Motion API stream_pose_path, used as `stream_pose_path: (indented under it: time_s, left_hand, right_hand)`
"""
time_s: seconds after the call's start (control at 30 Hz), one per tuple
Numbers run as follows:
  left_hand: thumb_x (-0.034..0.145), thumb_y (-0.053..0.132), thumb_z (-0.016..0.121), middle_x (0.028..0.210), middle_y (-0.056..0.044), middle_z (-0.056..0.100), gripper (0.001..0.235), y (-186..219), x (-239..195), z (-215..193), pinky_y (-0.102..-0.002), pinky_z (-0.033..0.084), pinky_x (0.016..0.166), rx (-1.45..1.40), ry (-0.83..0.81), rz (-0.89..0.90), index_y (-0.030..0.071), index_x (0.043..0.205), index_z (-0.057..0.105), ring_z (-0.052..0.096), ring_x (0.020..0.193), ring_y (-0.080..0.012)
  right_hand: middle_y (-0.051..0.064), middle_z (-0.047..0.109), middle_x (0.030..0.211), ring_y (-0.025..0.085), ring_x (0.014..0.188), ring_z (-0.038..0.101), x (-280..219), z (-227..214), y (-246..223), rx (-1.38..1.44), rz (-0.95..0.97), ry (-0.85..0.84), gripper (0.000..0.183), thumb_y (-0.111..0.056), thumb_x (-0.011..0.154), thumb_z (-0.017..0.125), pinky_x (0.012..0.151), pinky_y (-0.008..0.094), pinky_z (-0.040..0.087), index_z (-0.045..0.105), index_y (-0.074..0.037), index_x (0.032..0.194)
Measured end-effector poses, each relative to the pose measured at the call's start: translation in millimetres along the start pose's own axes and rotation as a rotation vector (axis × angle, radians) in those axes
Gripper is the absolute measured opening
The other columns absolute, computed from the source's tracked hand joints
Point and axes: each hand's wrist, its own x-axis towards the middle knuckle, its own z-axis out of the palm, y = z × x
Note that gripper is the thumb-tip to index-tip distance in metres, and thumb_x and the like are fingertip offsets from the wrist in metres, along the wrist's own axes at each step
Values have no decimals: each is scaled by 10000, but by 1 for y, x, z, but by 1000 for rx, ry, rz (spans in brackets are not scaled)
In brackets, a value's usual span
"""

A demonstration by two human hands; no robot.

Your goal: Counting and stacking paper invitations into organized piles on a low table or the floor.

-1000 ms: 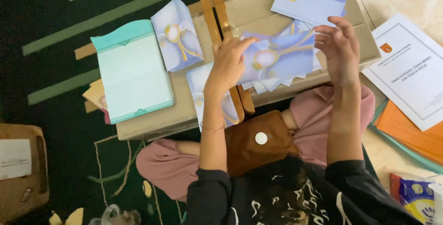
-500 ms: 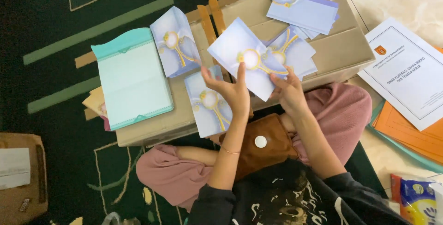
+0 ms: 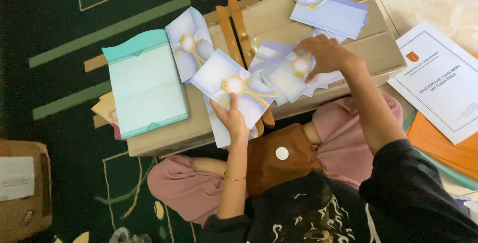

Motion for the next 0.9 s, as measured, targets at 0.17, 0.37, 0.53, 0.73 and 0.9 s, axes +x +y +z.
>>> stream_pose_path:
  time_s: [0.17,0.37,0.53,0.73,0.9]
  left_hand:
    - [954,123,713,1565,-201,333,781,-41,14,-13,-422,286,1226,-4,-8,-17,43,1579,253,309,1478,-252]
    - [903,157,640,1476,-145,525,658,-45,26,-21,-424,498,1054,-106,-98,-153,90,1494,359,557,1306,-292]
    - [892,183,646,1492,-137,516,723,-43,31,-27,-395,481,1076,2,-157,-167,86,1531,323,555,1309,-269]
    - [848,162,683,1386,-136,604,646,-21,27,-29,-401,535,998,-23,-218,-268,72,1437,434,622,1200,-266]
    - [832,127,684,1359,-127,632,631,-19,29,-31,-404,539,998,-128,-285,-308,72,1427,481,630,1191,-258]
  right_hand:
    - [25,616,1328,352,1316,487,31,19,24,-171,11,3,995,-574,418,1007,1076,585,405,668,-243,1292]
    - [77,480,1415,331,1274,394,33,-2,11,-215,13,-99,1050,-548,483,991,1032,488,309,535,-275,1388]
    - [63,598,1229,316,1171,440,48,-4,35,-314,30,-78,839,-692,574,889,963,434,291,667,-217,1229]
    - [-70,737,844,56,845,632,29,1,72,368,2,219,199,-290,836,867,982,209,317,712,-174,886]
    - [6,714,994,114,908,644,36,28,130,462,-83,635,156,-183,1064,808,844,278,483,698,-101,991]
